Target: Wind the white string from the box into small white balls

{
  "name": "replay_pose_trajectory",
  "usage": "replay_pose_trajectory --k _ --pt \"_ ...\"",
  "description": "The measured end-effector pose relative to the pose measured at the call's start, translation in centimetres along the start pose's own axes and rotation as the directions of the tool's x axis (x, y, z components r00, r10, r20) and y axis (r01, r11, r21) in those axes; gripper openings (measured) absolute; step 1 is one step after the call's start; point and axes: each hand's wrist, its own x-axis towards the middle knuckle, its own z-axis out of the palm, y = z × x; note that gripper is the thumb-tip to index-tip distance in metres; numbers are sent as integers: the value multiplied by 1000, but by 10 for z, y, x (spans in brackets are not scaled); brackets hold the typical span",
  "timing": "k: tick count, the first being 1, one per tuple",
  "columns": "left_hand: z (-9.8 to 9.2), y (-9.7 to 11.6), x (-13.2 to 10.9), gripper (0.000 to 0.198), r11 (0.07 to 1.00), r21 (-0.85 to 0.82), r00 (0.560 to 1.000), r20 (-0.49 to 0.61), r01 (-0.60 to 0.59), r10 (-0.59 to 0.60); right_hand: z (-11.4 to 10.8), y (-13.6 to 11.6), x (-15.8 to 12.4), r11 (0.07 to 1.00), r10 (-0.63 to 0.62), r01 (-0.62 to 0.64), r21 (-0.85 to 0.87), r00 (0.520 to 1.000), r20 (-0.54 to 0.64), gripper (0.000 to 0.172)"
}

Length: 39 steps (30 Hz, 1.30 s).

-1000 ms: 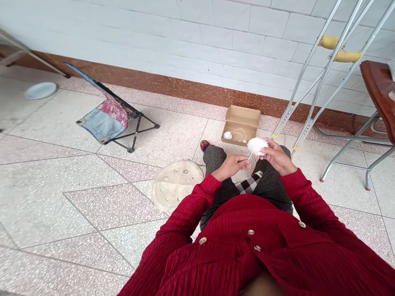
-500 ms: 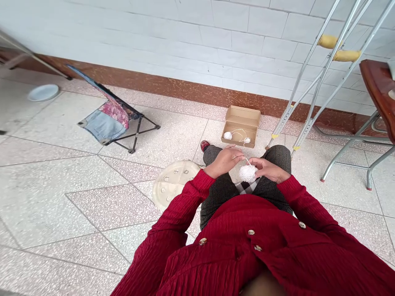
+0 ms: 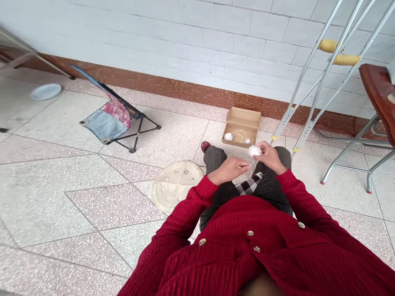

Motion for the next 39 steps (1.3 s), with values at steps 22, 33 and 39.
replay_pose_trajectory --k 22,33,39 --pt "11 -14 7 35 975 -220 984 -158 42 -78 -23 -49 -10 764 67 -156 627 984 163 39" --pt "-7 -23 2 30 997 68 987 -158 -22 33 -2 1 -18 993 112 -115 -21 882 457 40" --pt "-5 -22 2 33 995 -99 983 -185 -12 -7 -1 -22 -35 860 18 -341 379 764 646 47"
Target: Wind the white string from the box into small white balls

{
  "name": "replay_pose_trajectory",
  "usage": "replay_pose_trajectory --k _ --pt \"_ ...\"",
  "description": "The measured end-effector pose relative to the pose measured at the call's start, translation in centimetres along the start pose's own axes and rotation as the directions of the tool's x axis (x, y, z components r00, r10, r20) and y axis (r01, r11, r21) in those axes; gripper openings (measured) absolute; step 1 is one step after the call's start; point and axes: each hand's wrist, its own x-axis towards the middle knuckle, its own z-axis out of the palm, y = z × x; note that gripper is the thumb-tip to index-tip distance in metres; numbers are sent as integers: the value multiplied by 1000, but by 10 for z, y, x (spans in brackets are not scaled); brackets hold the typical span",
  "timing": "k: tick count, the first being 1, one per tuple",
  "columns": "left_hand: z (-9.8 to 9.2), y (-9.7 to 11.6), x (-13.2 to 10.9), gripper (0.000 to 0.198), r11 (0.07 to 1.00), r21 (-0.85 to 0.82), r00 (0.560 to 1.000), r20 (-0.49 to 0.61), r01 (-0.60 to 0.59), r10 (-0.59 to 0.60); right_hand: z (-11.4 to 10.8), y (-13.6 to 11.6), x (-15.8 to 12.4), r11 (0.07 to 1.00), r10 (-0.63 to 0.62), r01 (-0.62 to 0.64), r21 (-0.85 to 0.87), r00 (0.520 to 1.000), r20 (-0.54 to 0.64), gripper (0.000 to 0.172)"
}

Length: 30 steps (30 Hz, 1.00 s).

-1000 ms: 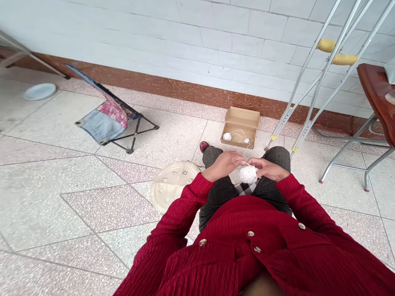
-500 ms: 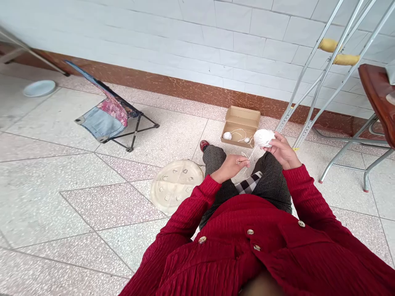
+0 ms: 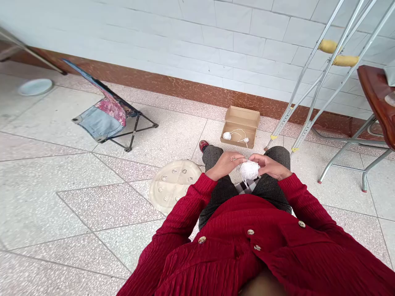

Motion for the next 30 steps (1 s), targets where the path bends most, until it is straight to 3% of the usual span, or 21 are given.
replay_pose_trajectory --k 4,7,10,13,17,20,25,30 --pt "1 0 -1 30 992 -121 998 -52 34 -41 4 -7 -4 987 -78 90 133 993 -93 62" --pt "2 -4 0 31 981 -187 998 -39 48 -56 7 -10 -4 981 -98 112 157 991 -94 70" --pt "5 -10 1 31 972 -218 996 -2 83 -85 5 -11 -1 974 -105 125 189 988 -113 61" --pt "8 -16 1 33 953 -273 992 31 130 -126 -2 -12 2 948 -126 179 263 971 -205 56" --pt "6 -20 3 34 935 -345 997 6 79 -82 -7 -17 3 936 -128 206 286 954 -270 54" --pt "-4 -20 7 31 962 -271 1000 -14 10 -14 -6 -24 2 926 -141 240 292 936 -322 52" --pt "-20 -30 17 23 992 13 990 -74 -122 123 -2 -37 -2 894 -191 331 302 891 -412 50" --pt "-19 -51 15 25 993 110 998 -30 -42 46 -2 -56 -14 860 -238 400 317 864 -443 49"
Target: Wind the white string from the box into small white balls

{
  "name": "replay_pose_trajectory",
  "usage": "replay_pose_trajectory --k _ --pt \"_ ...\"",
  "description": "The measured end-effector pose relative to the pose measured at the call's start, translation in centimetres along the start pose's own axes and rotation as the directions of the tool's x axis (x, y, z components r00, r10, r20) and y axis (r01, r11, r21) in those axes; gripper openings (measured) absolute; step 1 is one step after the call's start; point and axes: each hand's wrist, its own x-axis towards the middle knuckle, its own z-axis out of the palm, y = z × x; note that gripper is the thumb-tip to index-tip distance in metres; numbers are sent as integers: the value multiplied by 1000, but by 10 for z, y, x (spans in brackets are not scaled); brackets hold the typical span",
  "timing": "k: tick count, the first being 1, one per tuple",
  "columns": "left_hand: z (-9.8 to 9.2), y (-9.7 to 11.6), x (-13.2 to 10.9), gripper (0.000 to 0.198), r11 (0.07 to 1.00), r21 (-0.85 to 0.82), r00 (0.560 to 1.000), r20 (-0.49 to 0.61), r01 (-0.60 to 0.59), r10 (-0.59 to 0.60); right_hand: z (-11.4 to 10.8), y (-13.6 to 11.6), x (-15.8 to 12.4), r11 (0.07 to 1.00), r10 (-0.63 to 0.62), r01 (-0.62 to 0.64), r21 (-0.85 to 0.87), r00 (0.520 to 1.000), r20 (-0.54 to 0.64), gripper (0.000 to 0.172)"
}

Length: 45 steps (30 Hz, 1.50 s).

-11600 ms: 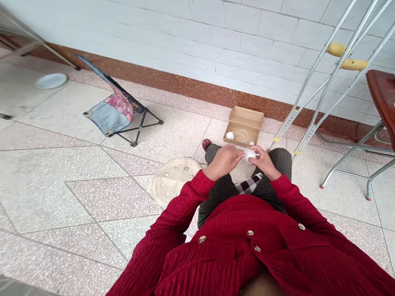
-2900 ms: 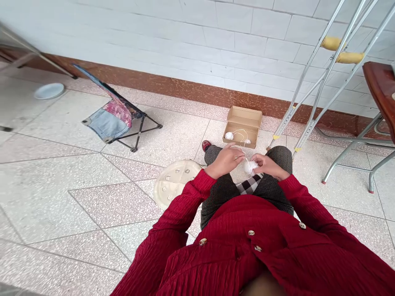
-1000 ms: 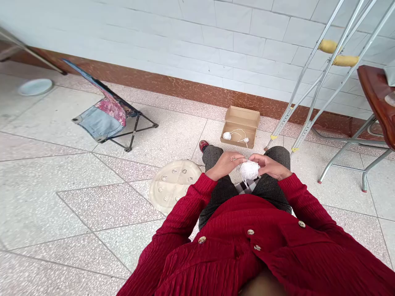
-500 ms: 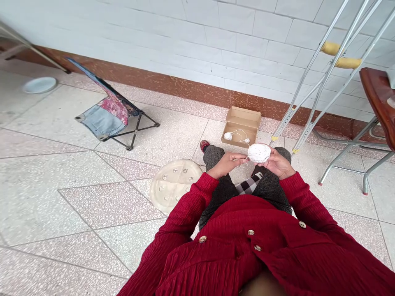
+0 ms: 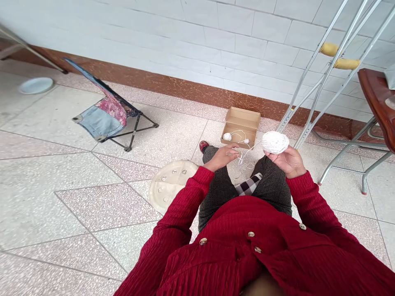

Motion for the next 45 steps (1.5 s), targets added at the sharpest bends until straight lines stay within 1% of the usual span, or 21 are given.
replay_pose_trajectory --k 2,5,7,8,9,11,13,15,17,21,25,27,28,31,34,36,38,40,42,43,45 --pt "1 -7 -2 20 994 95 998 -27 56 -54 2 -9 -3 1000 -30 30 2 1000 0 49" --pt "-4 -4 2 23 963 219 966 -235 157 -104 4 -14 -4 999 -36 37 -29 999 12 48" --pt "-7 9 8 35 973 179 933 -352 144 -73 7 -10 -3 998 -18 19 -54 1000 19 47" --pt "-8 19 11 38 987 131 930 -365 90 -36 9 -6 -2 998 -4 5 -66 1000 21 46" --pt "-6 31 16 43 997 77 936 -351 28 0 11 -2 -2 997 12 -10 -78 1000 27 46" --pt "2 53 25 53 995 -44 969 -235 -92 79 16 6 0 994 41 -37 -98 998 44 45" --pt "15 67 32 47 980 -127 979 -158 -151 130 21 11 0 992 65 -57 -108 996 68 42" --pt "26 73 36 30 978 -178 987 -137 -112 88 24 10 0 992 77 -67 -109 994 81 40" --pt "33 71 34 33 974 -223 995 -101 -39 16 23 3 -1 991 70 -61 -115 995 76 40" --pt "33 59 17 44 953 -300 999 2 39 -41 13 -14 3 990 -12 12 -143 1000 2 43" --pt "28 30 -1 46 971 -208 987 128 117 -92 5 -24 8 987 -121 110 -114 988 -97 40" --pt "24 8 -4 43 979 -115 985 58 171 -165 6 -28 8 983 -168 159 -96 981 -95 39" --pt "21 -4 -5 40 984 -55 986 0 168 -168 8 -32 6 980 -187 179 -91 979 -85 39" --pt "4 -35 0 33 985 115 990 -79 128 -120 14 -45 -2 971 -229 223 -82 971 -73 41" --pt "-17 -47 11 38 947 242 974 -126 213 -187 20 -56 -12 965 -260 255 -62 963 -75 42" --pt "-27 -40 20 44 883 349 945 -201 315 -258 23 -58 -15 966 -255 252 -47 965 -63 43" --pt "-28 -21 30 52 856 389 934 -245 341 -260 24 -52 -13 975 -219 217 -53 975 -47 44" --pt "-21 7 38 56 929 313 967 -217 199 -134 26 -40 -9 985 -154 151 -88 987 -35 44" --pt "-6 38 46 54 988 152 983 -184 13 16 29 -27 -3 988 -80 76 -134 996 -28 42" --pt "3 51 49 50 998 42 984 -171 -41 48 30 -21 0 987 -43 39 -155 999 -21 41" --pt "21 70 53 38 987 -152 990 -133 -60 40 33 -13 3 982 12 -12 -190 1000 -1 40"
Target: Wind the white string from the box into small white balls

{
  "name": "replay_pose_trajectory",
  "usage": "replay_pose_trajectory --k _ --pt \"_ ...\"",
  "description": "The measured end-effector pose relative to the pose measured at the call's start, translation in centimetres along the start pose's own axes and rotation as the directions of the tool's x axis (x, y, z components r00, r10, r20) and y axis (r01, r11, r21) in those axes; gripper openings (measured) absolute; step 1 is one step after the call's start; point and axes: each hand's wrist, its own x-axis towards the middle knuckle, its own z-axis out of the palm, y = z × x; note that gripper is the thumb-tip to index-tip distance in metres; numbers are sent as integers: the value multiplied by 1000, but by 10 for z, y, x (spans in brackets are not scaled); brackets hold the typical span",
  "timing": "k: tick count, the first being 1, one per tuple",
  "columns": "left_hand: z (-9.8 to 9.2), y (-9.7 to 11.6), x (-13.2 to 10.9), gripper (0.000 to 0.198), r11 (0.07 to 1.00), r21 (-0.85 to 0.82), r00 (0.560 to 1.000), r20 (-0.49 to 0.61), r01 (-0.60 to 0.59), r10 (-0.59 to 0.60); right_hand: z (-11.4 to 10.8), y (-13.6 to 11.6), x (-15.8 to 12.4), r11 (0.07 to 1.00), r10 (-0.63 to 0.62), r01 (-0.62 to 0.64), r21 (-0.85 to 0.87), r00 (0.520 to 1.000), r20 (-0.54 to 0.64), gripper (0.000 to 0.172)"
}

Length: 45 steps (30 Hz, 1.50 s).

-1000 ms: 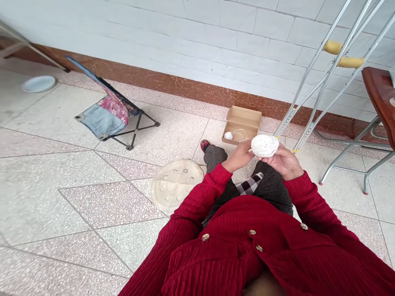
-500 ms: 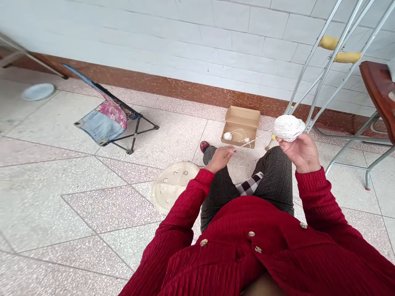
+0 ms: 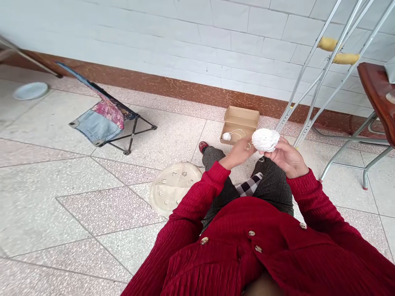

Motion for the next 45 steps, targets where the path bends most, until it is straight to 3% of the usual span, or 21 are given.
replay_pose_trajectory --k 2,4,9,12,16,18,20,23,26,31,35,39,42,45 --pt "14 6 -4 24 993 -106 998 42 52 -48 2 1 1 999 15 -14 -46 1000 22 41" --pt "20 5 -15 32 987 -126 990 109 101 -87 0 -4 0 994 -17 18 -110 1000 10 43" --pt "14 -6 -55 43 990 67 948 289 122 -136 -29 -4 14 922 -231 166 -351 960 -155 48" --pt "5 -2 -69 42 973 228 938 331 25 -101 -54 23 32 849 -303 145 -508 921 -243 51" --pt "-12 15 -62 35 917 376 957 289 -136 24 -68 78 41 726 -162 3 -687 973 -167 49" --pt "-22 21 -51 30 889 423 966 248 -177 74 -63 98 35 745 1 -34 -667 999 -50 49" --pt "-31 19 -39 27 880 442 976 199 -174 93 -53 105 23 832 126 -67 -550 990 69 50" --pt "-36 5 -26 30 929 363 990 134 -78 31 -38 93 6 935 227 -152 -321 951 210 50" --pt "-30 -15 -23 35 982 169 989 109 83 -102 -30 71 -5 970 226 -196 -142 944 242 51" --pt "-9 -31 -37 37 971 -33 961 155 239 -231 -32 41 0 990 142 -144 -4 976 163 51" --pt "-5 -28 -50 40 955 -102 937 247 277 -246 -38 23 18 996 33 -36 -80 999 -43 45" --pt "-10 -18 -57 38 949 -135 925 297 286 -237 -42 15 33 971 -105 56 -233 973 -204 46" --pt "-12 -6 -58 39 961 -86 918 326 264 -224 -45 24 41 855 -298 142 -499 922 -248 50" --pt "-17 6 -51 35 987 82 947 280 138 -156 -49 48 44 625 -368 114 -772 915 -163 48"
